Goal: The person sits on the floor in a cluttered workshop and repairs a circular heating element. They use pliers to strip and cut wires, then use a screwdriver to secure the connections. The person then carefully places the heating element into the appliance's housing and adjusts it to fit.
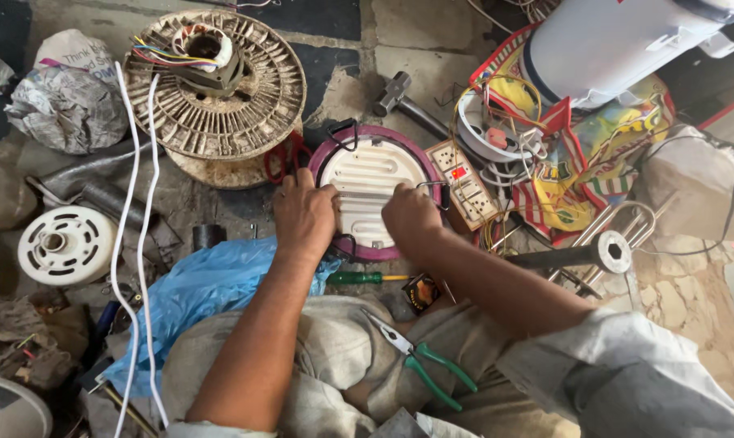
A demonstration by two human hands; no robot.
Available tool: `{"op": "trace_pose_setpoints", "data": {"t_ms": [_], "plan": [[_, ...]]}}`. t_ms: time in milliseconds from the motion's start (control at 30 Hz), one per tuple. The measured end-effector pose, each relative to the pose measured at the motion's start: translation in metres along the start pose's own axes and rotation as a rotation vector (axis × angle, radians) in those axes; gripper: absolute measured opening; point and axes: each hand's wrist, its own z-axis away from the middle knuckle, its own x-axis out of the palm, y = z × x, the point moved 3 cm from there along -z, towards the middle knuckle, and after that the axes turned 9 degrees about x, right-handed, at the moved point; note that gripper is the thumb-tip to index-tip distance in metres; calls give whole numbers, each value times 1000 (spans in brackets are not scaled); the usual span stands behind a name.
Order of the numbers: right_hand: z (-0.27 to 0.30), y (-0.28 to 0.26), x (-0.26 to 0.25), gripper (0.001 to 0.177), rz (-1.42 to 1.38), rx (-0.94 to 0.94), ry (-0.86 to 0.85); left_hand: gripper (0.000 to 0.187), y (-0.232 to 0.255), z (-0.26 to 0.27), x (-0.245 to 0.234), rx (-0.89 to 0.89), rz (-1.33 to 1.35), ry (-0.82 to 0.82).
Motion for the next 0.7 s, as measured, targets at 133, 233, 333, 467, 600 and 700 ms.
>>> {"op": "trace_pose_setpoints", "data": {"t_ms": [133,233,333,467,600,700], "plan": [[-35,48,28,22,-337,-57,-72,10,-5,3,1,40,48,19],[-22,65,25,47,-696,-71,-162,10,-8,0,2,-18,126,1],[2,84,12,37,-1102,209,-454,12,-9,-3,0,-87,171,-98],[3,79,-2,26,-1226,236,-390,12,-1,-4,-8,-69,142,-65],[-2,72,-11,21,-1172,237,-442,10,45,-6,-11,95,47,32],[2,72,-15,24,-1364,386,-559,21,106,17,-2,88,379,-280]]}}
